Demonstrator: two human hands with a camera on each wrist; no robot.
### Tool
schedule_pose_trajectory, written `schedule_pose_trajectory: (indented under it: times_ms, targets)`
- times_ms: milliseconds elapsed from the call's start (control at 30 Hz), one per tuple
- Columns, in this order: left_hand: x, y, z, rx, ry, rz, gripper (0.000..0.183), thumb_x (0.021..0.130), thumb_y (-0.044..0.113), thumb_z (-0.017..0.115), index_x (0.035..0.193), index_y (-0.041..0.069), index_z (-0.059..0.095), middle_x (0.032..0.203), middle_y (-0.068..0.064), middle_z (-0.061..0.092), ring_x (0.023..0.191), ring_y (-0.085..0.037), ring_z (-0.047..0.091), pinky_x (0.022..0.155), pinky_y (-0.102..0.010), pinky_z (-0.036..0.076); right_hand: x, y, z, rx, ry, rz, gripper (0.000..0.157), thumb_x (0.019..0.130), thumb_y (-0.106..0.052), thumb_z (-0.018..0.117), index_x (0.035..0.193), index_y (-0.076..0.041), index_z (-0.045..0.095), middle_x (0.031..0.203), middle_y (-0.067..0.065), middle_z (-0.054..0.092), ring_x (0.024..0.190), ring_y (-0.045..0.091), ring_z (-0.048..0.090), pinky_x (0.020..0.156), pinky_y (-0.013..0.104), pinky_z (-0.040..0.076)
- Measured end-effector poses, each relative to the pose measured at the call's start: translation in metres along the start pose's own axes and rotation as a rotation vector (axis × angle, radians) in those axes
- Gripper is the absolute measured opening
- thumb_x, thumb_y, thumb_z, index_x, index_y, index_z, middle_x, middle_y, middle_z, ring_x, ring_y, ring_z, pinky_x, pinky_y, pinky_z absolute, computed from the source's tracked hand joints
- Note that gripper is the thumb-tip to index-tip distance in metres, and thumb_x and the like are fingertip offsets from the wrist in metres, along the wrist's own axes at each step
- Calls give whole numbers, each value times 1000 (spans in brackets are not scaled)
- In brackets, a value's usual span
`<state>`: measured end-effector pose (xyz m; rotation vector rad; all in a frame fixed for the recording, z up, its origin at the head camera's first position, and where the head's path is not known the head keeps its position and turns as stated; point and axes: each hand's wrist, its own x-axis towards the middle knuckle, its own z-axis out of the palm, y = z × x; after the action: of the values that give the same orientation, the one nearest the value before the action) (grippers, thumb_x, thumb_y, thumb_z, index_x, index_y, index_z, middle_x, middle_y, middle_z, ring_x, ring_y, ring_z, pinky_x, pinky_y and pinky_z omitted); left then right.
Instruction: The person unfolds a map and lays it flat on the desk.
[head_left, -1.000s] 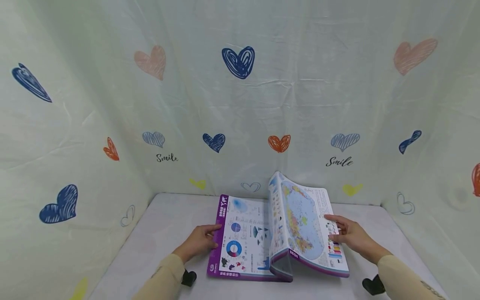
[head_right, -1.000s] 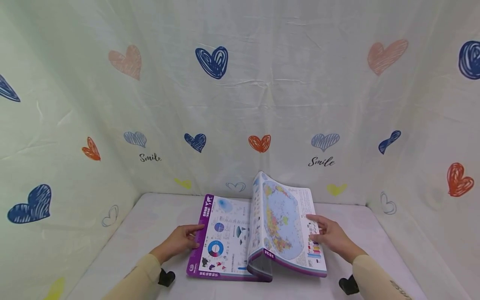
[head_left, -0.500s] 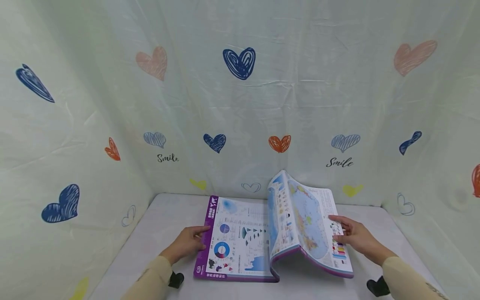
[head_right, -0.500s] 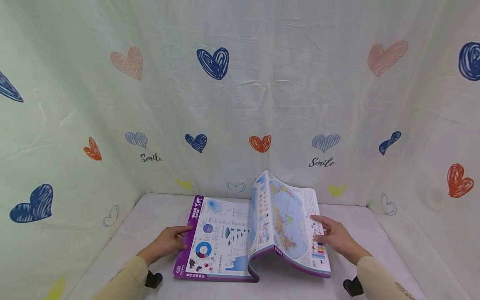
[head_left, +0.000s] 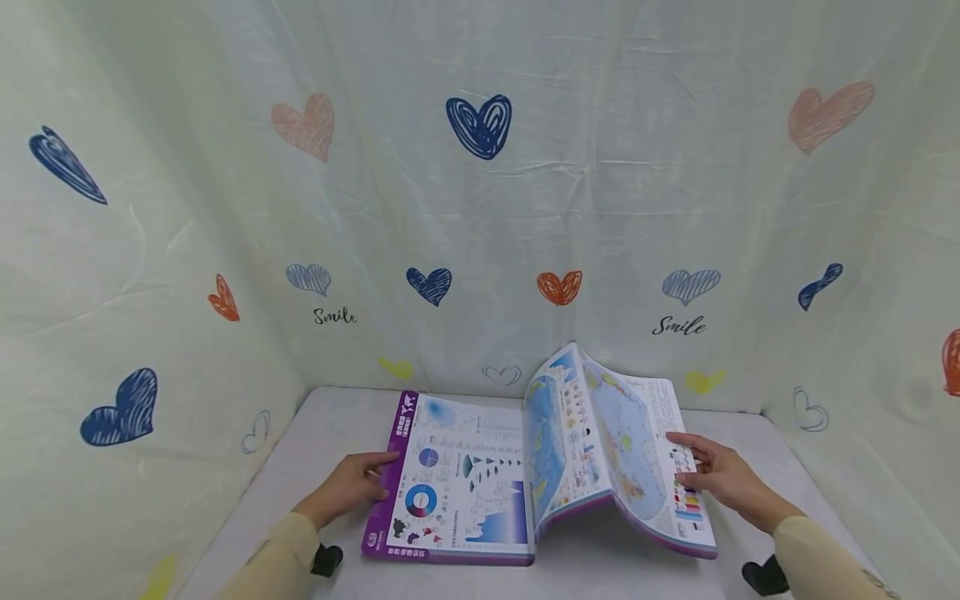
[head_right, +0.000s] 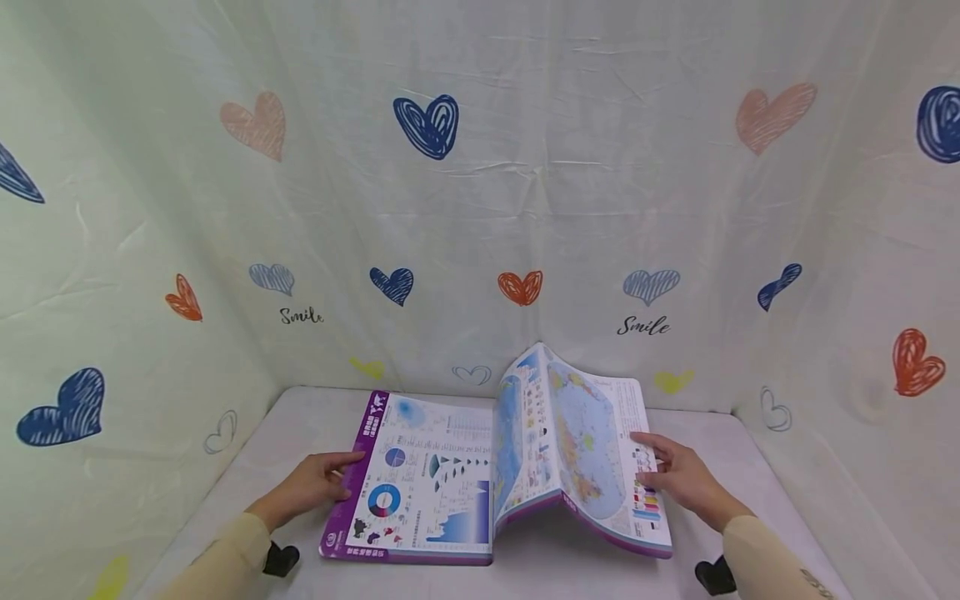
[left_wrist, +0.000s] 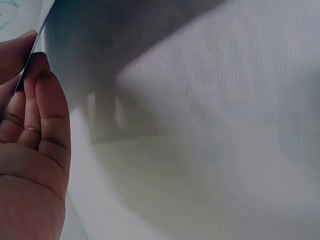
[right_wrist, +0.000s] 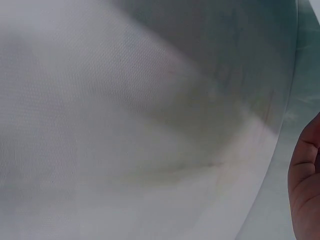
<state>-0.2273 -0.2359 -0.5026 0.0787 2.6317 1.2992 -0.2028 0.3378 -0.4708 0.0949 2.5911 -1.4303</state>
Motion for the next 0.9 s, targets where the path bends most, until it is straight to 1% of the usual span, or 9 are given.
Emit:
schedule_pose_trajectory:
  times_ms: [167, 333, 633, 767, 900]
  targets:
    - [-2, -5, -9, 24, 15, -9, 58, 70, 0, 72, 125, 10, 58, 100, -5, 58, 76, -18, 53, 62, -30, 49, -1, 1, -3, -1, -2, 3, 74, 76, -23, 74, 141, -12, 38, 125, 18, 48, 91, 24, 54, 73, 32, 50]
    - [-5, -9, -18, 61, 33, -40, 58, 70, 1, 72, 125, 12, 58, 99, -4, 57, 76, -18, 52, 62, -30, 48, -1, 4, -5, -21, 6, 2, 74, 76, -23, 74, 140, -11, 39, 124, 18, 47, 90, 24, 53, 73, 31, 50]
    - [-7, -16, -33, 75, 38, -70, 58, 70, 2, 72, 126, 13, 59, 101, -4, 58, 77, -18, 53, 64, -30, 49, 0, 7, -9, -43, 10, 23, 72, 77, -19, 74, 139, -9, 39, 126, 20, 45, 91, 24, 52, 72, 31, 50]
    - [-8, -20, -39, 94, 40, -72, 58, 71, 2, 72, 126, 12, 58, 99, -4, 57, 77, -18, 52, 63, -30, 48, -1, 9, -11, -56, 12, 16, 73, 76, -17, 74, 139, -7, 39, 125, 21, 47, 91, 24, 53, 71, 31, 50]
    - [-9, -22, -44, 100, 41, -84, 59, 71, 2, 73, 126, 12, 58, 97, -4, 57, 77, -18, 52, 62, -30, 48, -1, 11, -12, -65, 17, 10, 73, 75, -16, 74, 139, -7, 40, 122, 18, 50, 90, 23, 54, 70, 32, 48]
